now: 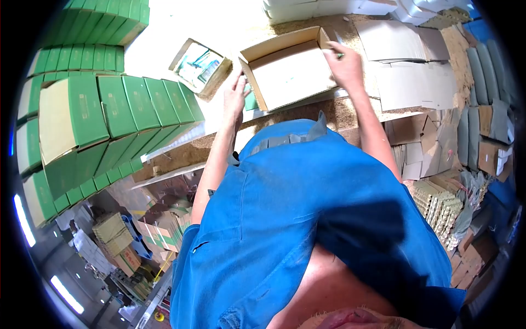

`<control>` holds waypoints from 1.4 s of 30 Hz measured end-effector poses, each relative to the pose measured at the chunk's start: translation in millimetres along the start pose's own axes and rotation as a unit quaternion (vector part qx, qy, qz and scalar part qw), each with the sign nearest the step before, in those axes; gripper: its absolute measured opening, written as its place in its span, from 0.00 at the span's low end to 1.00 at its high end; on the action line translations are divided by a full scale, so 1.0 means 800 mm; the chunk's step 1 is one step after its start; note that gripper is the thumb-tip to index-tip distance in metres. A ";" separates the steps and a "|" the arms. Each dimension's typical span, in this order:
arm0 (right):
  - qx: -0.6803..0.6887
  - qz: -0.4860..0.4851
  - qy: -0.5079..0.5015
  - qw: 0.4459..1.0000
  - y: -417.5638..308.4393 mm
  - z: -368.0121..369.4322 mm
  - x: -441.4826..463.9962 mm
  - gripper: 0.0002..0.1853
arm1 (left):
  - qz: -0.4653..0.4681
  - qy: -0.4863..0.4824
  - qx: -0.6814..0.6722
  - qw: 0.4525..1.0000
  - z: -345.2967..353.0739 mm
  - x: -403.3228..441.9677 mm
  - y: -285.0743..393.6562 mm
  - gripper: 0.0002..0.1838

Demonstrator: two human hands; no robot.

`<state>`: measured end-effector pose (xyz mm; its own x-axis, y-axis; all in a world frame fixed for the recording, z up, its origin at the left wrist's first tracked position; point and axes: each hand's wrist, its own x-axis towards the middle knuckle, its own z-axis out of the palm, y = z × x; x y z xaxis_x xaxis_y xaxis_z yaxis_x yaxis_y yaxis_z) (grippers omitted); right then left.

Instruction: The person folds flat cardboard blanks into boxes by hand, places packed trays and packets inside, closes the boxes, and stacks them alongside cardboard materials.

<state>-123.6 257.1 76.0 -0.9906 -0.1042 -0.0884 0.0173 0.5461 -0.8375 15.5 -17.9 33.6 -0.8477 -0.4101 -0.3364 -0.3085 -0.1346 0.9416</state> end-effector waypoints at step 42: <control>0.528 0.066 -0.307 0.789 -0.161 0.020 0.067 0.26 | 0.339 0.488 -0.122 0.795 -0.280 -0.217 0.162 0.24</control>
<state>-176.6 167.4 170.6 -0.7240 -0.6642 -0.1864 0.5395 -0.3769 -0.7529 219.7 -166.1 216.8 -0.0087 -0.9515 0.3076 0.2708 0.2939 0.9167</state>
